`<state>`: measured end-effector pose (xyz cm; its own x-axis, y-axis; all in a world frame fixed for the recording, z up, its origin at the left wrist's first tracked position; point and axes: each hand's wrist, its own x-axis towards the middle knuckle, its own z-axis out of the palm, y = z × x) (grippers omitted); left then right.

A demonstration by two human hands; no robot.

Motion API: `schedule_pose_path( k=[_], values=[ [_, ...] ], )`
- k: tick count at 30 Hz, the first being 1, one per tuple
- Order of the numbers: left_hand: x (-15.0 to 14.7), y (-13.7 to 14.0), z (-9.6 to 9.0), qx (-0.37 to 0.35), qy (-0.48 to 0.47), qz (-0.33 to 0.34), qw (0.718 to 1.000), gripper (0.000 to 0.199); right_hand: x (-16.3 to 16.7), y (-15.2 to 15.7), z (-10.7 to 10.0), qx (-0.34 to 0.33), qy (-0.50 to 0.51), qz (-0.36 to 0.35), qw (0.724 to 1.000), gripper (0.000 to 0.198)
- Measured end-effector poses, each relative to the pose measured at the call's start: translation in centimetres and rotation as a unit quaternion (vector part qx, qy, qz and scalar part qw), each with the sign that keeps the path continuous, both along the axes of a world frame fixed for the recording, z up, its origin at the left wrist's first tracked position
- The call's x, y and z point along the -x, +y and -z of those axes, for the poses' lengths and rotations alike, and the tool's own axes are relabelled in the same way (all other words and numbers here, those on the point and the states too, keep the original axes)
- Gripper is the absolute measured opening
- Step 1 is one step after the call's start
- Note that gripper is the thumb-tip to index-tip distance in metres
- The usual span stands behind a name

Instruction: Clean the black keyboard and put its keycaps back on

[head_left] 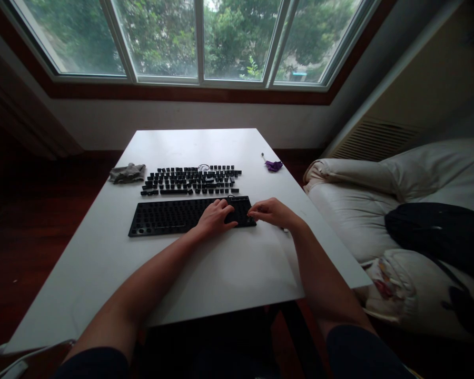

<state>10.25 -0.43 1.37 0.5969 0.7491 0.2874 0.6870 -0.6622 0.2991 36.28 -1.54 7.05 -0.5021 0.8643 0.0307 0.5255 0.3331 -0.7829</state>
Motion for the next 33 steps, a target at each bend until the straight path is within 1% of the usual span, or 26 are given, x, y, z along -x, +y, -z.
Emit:
schedule_pose_path(
  k=[6, 9, 12, 15, 21, 28, 31, 33],
  values=[
    [-0.1, 0.0, 0.1, -0.004, -0.002, 0.001, 1.0, 0.039, -0.8, 0.4, 0.0, 0.065, 0.03, 0.007, 0.997, 0.035],
    [0.0, 0.0, 0.1, 0.0, -0.01, 0.004, 1.0, 0.038, -1.3, 0.9, 0.4, 0.086, 0.054, 0.025, 0.995, 0.04],
    [0.0, 0.0, 0.2, 0.001, -0.015, 0.004, 1.0, 0.038, -1.2, 1.2, 0.9, 0.093, 0.065, 0.038, 0.993, 0.041],
    [0.0, 0.0, 0.2, -0.001, -0.017, 0.005, 1.0, 0.038, -0.6, 1.0, 1.1, 0.08, 0.055, 0.026, 0.995, 0.039],
    [0.0, 0.0, 0.2, -0.007, -0.012, 0.005, 1.0, 0.038, 0.6, -0.2, 0.0, 0.004, -0.004, -0.003, 1.0, 0.035],
    [-0.1, 0.1, 0.2, -0.007, -0.002, 0.001, 1.0, 0.039, 1.0, -0.6, -0.6, -0.023, -0.039, -0.027, 0.999, 0.032],
    [-0.2, 0.0, 0.2, -0.01, -0.001, 0.001, 1.0, 0.039, 1.0, -0.6, -0.5, -0.036, -0.045, -0.019, 0.998, 0.032],
    [-0.2, 0.0, 0.1, -0.009, -0.002, 0.001, 1.0, 0.039, 0.9, -0.5, -0.4, -0.031, -0.037, -0.008, 0.999, 0.033]
  ],
)
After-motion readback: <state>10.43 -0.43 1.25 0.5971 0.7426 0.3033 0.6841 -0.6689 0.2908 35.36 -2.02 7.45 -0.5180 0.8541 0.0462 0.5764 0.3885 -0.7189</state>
